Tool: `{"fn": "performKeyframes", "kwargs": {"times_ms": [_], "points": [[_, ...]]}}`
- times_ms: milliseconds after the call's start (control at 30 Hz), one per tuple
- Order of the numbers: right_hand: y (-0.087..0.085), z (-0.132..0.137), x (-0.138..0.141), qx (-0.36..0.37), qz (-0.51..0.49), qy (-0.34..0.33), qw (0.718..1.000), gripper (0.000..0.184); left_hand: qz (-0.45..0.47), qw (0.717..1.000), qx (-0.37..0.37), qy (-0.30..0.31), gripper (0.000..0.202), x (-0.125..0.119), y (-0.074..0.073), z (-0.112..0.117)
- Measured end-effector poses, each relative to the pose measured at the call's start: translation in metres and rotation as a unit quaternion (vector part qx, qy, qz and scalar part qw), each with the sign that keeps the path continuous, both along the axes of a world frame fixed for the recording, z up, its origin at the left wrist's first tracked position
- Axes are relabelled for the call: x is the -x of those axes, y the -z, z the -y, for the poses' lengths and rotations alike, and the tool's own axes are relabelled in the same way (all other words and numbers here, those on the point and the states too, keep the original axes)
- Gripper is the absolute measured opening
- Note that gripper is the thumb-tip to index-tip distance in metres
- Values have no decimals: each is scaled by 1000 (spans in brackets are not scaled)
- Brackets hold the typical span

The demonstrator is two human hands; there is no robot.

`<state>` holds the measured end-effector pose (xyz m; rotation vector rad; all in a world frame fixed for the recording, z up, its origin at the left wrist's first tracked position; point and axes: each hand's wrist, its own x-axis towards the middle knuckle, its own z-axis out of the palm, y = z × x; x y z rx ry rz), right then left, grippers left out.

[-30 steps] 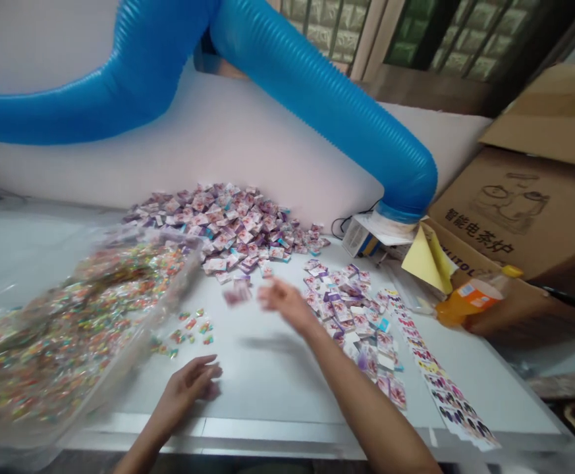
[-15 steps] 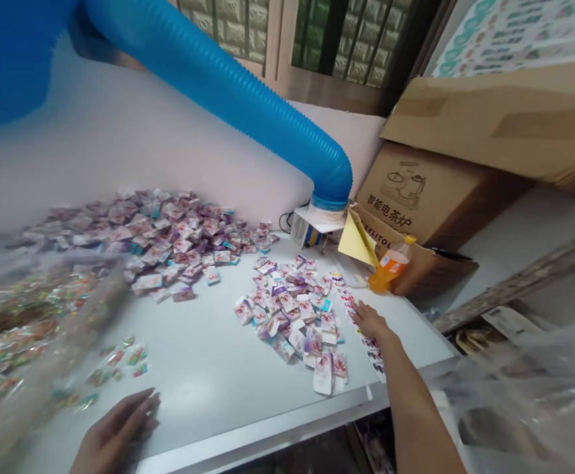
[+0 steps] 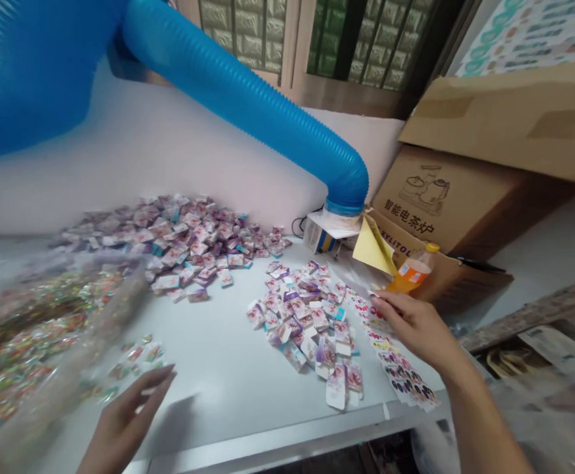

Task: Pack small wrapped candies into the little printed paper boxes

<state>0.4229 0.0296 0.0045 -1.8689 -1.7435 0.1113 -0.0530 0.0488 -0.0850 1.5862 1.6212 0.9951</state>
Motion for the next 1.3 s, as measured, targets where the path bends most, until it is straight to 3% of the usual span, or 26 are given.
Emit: {"fn": "performKeyframes", "kwargs": {"times_ms": [33, 100, 200, 267, 367, 433, 533, 667, 767, 967, 1100, 1200, 1300], "points": [[-19, 6, 28, -6, -14, -59, 998, 35, -50, 993, -103, 17, 40, -12, -14, -1], [-42, 14, 90, 19, -16, -188, 982, 30, -119, 948, -289, 62, 43, -40, -40, -2], [-40, 15, 170, 43, -10, -349, 936, 30, -156, 894, -393, 147, 31, -68, -60, -3], [-23, 11, 201, 34, -19, -377, 925, 31, -107, 914, -338, 199, 21, -71, -58, -4], [3, 3, 220, 30, -67, -365, 928, 29, 26, 975, -112, 191, 20, -57, -46, -2], [17, -2, 227, 28, -92, -341, 935, 31, 125, 975, 9, 184, 21, -47, -40, 0], [33, -10, 242, 32, -112, -317, 941, 37, 245, 945, 92, 196, 25, -42, -36, 5], [49, -21, 263, 67, -186, -297, 934, 14, 357, 911, 159, 135, 35, -41, -34, 11], [52, -28, 272, 103, -246, -273, 924, 8, 380, 888, 205, 156, 35, -37, -25, 14], [44, -34, 273, 213, -365, -268, 866, 14, 315, 907, 243, 139, 41, -26, 7, 15], [47, -24, 276, 264, -377, -278, 843, 14, 327, 898, 267, 120, 39, -23, 13, 19], [58, -13, 283, 248, -296, -273, 881, 16, 364, 880, 280, 120, 33, -23, 3, 22], [70, -9, 289, 136, -221, -232, 938, 15, 389, 872, 256, 151, 28, -23, -9, 22]]}}
